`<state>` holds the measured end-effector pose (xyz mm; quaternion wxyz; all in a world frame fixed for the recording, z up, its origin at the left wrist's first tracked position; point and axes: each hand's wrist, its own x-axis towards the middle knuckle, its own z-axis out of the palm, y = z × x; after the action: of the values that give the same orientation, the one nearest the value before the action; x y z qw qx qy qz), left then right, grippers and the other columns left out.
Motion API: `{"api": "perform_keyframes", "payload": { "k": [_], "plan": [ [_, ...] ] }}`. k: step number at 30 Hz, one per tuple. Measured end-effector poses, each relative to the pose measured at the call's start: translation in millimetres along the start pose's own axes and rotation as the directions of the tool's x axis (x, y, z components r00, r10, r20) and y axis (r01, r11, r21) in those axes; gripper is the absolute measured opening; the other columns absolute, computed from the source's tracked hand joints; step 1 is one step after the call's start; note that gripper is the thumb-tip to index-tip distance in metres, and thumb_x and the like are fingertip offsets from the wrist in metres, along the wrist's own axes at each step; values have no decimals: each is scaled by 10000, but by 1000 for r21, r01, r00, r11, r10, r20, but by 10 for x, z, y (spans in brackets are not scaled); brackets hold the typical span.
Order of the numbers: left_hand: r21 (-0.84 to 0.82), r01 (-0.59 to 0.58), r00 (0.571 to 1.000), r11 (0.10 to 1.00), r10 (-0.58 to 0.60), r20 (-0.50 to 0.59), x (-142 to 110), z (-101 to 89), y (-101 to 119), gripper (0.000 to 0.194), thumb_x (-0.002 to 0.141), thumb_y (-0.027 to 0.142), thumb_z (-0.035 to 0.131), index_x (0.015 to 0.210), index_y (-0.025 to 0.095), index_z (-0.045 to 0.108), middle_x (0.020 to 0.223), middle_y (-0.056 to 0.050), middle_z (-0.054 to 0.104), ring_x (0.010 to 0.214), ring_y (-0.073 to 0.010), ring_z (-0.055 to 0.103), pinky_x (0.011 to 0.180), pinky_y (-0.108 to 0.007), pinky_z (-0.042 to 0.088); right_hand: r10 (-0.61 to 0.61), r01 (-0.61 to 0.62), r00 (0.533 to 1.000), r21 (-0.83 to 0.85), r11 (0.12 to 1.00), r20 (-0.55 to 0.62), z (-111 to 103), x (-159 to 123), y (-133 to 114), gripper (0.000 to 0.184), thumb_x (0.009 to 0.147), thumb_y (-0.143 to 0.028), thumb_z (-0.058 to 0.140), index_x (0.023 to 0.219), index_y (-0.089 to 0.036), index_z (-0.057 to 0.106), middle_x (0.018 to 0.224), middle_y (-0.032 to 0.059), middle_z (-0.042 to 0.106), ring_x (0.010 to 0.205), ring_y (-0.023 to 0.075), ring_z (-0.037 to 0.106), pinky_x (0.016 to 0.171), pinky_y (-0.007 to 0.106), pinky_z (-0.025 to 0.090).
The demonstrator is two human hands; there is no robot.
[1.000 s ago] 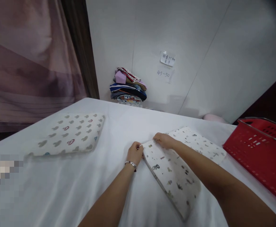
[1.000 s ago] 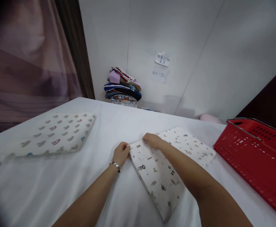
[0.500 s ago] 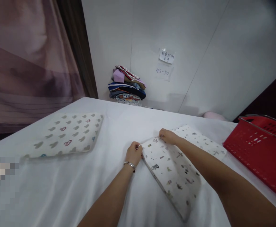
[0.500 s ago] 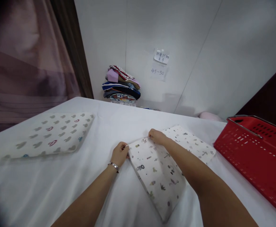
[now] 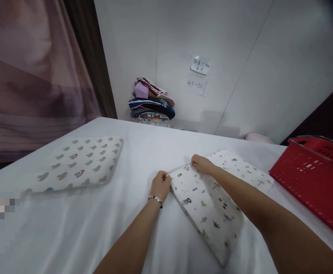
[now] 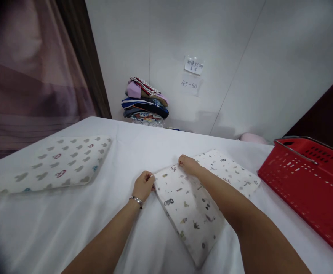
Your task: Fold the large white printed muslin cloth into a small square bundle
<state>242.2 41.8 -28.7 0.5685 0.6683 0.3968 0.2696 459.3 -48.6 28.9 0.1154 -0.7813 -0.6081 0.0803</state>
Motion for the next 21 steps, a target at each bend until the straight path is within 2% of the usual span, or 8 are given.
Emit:
{"api": "perform_keyframes", "payload": {
  "k": [5,10,17,21],
  "plan": [
    [-16,16,1000,1000,-16,6,-17,-1,32,56,713,251,491,711,196,498,595,35,549,516,-101,541,434,-186,440,13,-13,1000,5,1000,-2,57,10,55,161,799,-114,438,868,-180,568,894,52,591,758,158,527,662,254,374],
    [-26,26,1000,999,-25,11,-26,-1,47,40,713,234,495,709,195,498,598,30,549,517,-100,538,433,-180,438,-62,62,998,2,998,23,34,-9,100,196,793,-115,462,921,-185,593,1007,61,573,867,166,539,753,259,383],
    [11,12,1000,1000,-12,9,-4,-5,15,49,716,243,498,703,196,504,614,29,560,522,-97,543,442,-182,439,-70,70,998,-19,997,-6,29,-41,97,147,785,-118,472,860,-181,582,973,49,556,789,145,536,711,250,382],
    [7,3,1000,1000,-3,12,-4,-5,9,51,718,248,492,708,200,506,613,30,552,524,-101,543,433,-185,439,-18,18,1000,-16,1000,-8,60,-81,109,157,798,-138,462,903,-192,566,921,45,590,767,159,536,678,258,384]
  ]
}}
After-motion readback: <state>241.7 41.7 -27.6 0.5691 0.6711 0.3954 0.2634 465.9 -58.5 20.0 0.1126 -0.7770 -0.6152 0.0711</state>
